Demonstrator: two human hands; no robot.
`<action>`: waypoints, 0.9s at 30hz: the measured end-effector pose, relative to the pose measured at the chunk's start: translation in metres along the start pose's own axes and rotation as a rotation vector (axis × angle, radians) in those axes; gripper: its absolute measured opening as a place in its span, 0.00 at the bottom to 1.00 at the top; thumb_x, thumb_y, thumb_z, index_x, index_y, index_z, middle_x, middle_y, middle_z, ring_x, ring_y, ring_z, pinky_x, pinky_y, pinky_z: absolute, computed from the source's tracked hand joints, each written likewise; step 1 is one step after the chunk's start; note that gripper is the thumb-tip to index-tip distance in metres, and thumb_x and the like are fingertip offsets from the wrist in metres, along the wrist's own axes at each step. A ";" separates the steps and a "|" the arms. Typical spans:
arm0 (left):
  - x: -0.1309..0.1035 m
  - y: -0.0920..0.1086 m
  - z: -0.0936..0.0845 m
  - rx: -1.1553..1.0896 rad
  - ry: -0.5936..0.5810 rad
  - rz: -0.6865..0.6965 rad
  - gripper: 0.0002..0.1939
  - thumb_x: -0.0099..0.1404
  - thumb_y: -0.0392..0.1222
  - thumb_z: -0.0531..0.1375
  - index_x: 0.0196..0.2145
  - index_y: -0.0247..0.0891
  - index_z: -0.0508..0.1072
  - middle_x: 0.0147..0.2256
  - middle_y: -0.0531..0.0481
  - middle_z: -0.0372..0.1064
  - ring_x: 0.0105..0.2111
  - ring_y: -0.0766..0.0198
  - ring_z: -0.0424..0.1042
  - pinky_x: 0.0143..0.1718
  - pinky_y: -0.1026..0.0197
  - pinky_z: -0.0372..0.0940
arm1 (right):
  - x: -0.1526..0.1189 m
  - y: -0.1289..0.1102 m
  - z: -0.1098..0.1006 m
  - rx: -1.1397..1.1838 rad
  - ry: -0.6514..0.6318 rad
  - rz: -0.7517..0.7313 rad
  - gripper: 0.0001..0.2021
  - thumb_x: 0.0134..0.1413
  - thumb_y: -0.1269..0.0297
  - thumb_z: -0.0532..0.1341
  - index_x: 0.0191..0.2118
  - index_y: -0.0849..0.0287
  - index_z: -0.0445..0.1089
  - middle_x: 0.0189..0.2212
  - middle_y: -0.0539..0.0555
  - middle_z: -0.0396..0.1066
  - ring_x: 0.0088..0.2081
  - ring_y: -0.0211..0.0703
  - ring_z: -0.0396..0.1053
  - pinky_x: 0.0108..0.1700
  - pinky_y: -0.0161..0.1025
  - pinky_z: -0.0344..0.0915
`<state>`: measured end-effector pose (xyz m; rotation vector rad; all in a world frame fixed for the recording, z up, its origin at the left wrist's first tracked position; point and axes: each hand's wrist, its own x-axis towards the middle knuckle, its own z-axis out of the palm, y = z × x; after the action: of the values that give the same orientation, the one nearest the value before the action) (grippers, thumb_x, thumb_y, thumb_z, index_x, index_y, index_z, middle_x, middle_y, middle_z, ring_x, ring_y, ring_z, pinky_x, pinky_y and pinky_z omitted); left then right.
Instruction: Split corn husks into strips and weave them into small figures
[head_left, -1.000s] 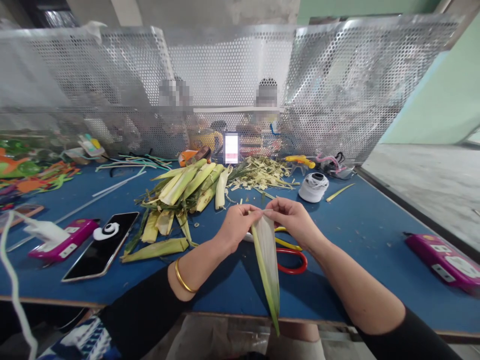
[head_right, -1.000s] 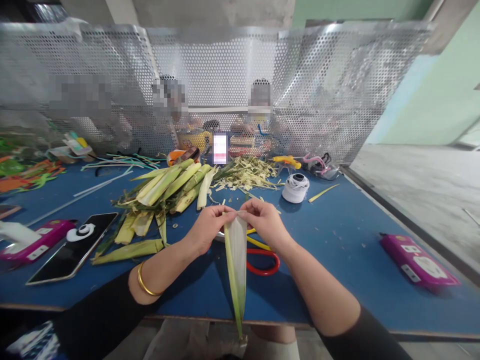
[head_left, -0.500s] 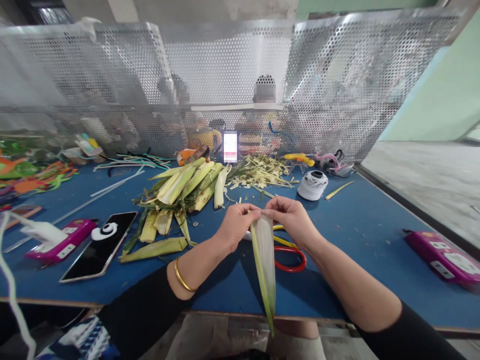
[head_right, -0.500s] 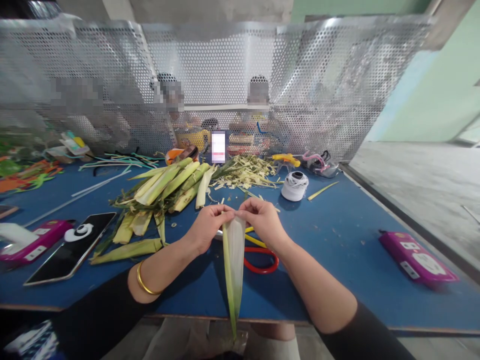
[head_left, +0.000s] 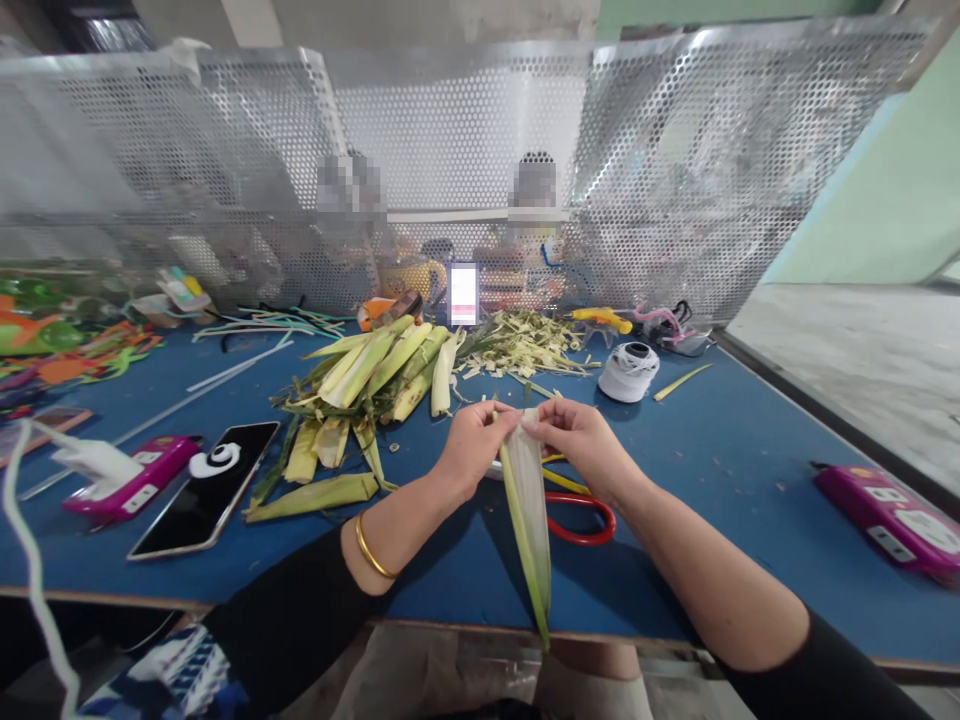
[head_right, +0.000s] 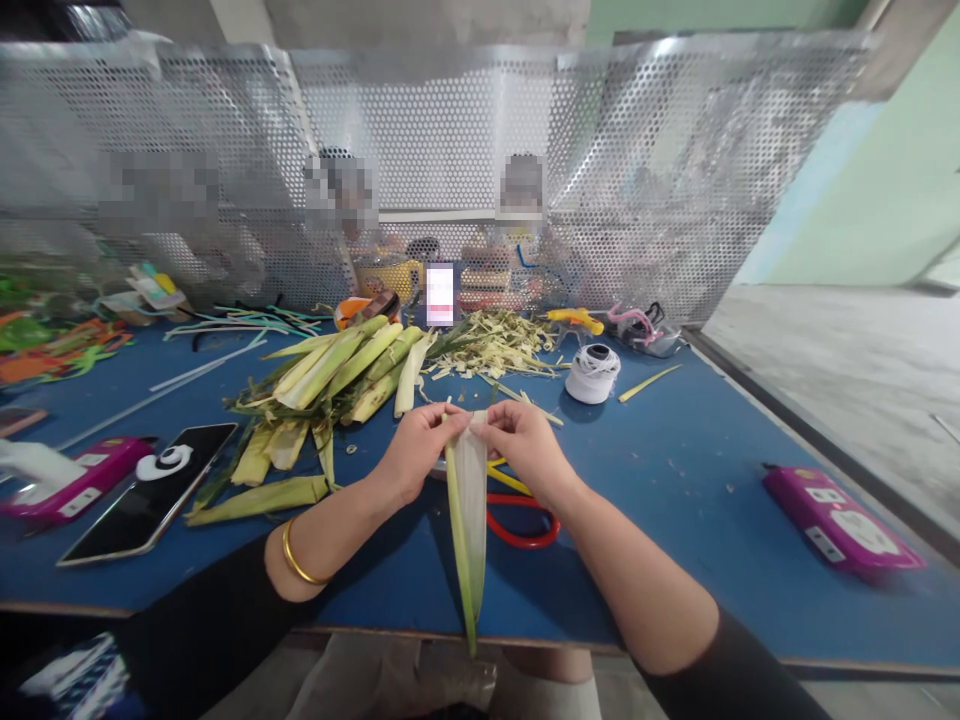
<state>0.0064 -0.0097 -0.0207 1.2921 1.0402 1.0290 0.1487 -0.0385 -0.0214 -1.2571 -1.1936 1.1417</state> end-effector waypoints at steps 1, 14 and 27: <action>0.000 0.000 0.000 -0.014 0.000 -0.012 0.09 0.54 0.44 0.62 0.24 0.36 0.71 0.20 0.55 0.64 0.20 0.69 0.61 0.22 0.67 0.58 | 0.000 0.001 0.000 -0.003 -0.002 0.004 0.19 0.35 0.50 0.70 0.25 0.58 0.65 0.19 0.46 0.66 0.22 0.35 0.63 0.28 0.36 0.63; -0.001 -0.014 0.008 -0.138 0.017 -0.069 0.10 0.58 0.45 0.62 0.28 0.34 0.73 0.22 0.53 0.67 0.20 0.69 0.63 0.22 0.67 0.58 | 0.004 0.017 0.003 -0.142 0.105 -0.171 0.14 0.44 0.54 0.64 0.23 0.56 0.62 0.17 0.45 0.60 0.21 0.36 0.59 0.25 0.35 0.59; 0.000 -0.017 0.010 -0.190 0.025 -0.058 0.10 0.58 0.45 0.60 0.25 0.36 0.69 0.20 0.56 0.63 0.20 0.70 0.59 0.23 0.66 0.54 | -0.003 0.015 0.008 -0.261 0.208 -0.376 0.11 0.49 0.59 0.61 0.23 0.57 0.65 0.17 0.46 0.60 0.22 0.35 0.55 0.25 0.34 0.53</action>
<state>0.0166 -0.0125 -0.0372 1.0919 0.9686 1.0744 0.1414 -0.0411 -0.0369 -1.2417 -1.3783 0.5808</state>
